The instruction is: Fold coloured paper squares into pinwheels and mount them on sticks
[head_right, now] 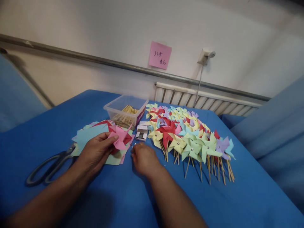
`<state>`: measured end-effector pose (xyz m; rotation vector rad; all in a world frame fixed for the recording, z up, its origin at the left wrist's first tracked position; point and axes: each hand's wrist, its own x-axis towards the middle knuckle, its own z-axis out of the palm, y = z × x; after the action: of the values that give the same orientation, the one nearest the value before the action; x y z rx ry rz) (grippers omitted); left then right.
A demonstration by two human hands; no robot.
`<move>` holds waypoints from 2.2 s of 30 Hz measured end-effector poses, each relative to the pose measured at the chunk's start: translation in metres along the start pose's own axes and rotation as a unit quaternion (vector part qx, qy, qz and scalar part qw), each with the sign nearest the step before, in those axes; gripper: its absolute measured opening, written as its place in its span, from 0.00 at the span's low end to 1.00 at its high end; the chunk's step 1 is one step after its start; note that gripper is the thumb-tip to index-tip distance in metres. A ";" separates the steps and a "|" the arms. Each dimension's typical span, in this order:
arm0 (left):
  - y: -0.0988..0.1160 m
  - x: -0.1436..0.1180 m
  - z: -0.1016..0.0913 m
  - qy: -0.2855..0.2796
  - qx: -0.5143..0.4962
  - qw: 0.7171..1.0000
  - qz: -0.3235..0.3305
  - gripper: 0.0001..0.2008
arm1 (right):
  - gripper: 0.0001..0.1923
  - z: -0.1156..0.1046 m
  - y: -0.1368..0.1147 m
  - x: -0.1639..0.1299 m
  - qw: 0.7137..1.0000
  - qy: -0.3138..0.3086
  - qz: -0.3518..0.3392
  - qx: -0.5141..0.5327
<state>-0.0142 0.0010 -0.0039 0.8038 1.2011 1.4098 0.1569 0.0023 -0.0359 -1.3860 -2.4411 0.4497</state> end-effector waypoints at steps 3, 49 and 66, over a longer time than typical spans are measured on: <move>-0.001 0.000 0.000 -0.002 -0.004 1.000 -0.002 0.13 | 0.08 0.004 -0.002 0.006 1.000 0.022 0.015 0.006; -0.011 -0.001 -0.005 0.025 0.253 0.957 0.142 0.08 | 0.06 0.005 0.007 0.008 0.989 0.069 0.108 0.075; -0.009 -0.015 0.011 -0.021 0.161 0.984 0.067 0.13 | 0.11 0.011 -0.023 0.005 0.754 0.198 0.136 0.611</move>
<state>0.0015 -0.0114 -0.0078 1.1515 1.3838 1.3147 0.1321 -0.0058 -0.0355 -0.9903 -1.0621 1.3271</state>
